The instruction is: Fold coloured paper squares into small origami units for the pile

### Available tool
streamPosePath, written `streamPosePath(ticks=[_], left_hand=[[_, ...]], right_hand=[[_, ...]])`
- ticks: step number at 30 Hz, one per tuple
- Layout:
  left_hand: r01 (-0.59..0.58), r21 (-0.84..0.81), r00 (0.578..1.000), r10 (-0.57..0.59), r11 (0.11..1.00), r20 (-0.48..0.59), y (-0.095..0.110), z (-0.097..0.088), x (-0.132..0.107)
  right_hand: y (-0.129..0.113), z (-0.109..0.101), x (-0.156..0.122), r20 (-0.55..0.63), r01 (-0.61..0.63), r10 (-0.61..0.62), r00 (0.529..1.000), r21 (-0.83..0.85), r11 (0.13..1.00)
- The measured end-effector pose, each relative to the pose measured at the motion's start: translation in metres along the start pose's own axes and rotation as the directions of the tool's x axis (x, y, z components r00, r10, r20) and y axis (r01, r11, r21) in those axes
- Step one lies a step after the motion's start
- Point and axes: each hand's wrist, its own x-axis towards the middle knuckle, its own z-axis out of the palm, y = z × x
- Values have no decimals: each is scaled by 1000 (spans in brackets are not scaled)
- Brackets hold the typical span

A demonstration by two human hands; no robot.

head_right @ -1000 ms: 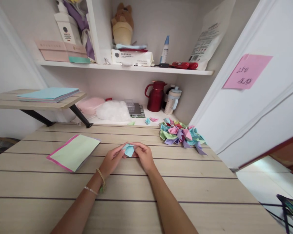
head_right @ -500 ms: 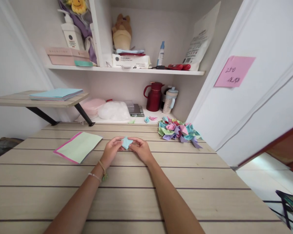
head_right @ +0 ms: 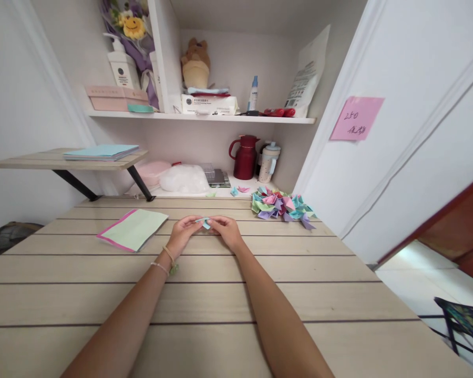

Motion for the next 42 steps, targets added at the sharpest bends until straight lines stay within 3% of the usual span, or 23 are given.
streamPosePath(ticks=[14,20,25,34,42], left_hand=[[-66,37,996,68,997,-54,-10,-1,5],[-97,76,995,99,992,-23,-9,0,4],[-120,103,993,118,987,22,-12,1,4],[-157,200,987,162,967,-12,-17,-5,13],[-118,108,993,116,987,27,-11,-5,11]], right_hand=[[5,1,3,-9,10,-10,1000,-20,1000],[5,2,4,-35,59,-60,998,-34,998],[7,-2,6,11,102,-102,995,-149,984],[13,-3,9,52,153,-144,988,-338,929],[3,-2,3,66,133,-122,990,-191,973]])
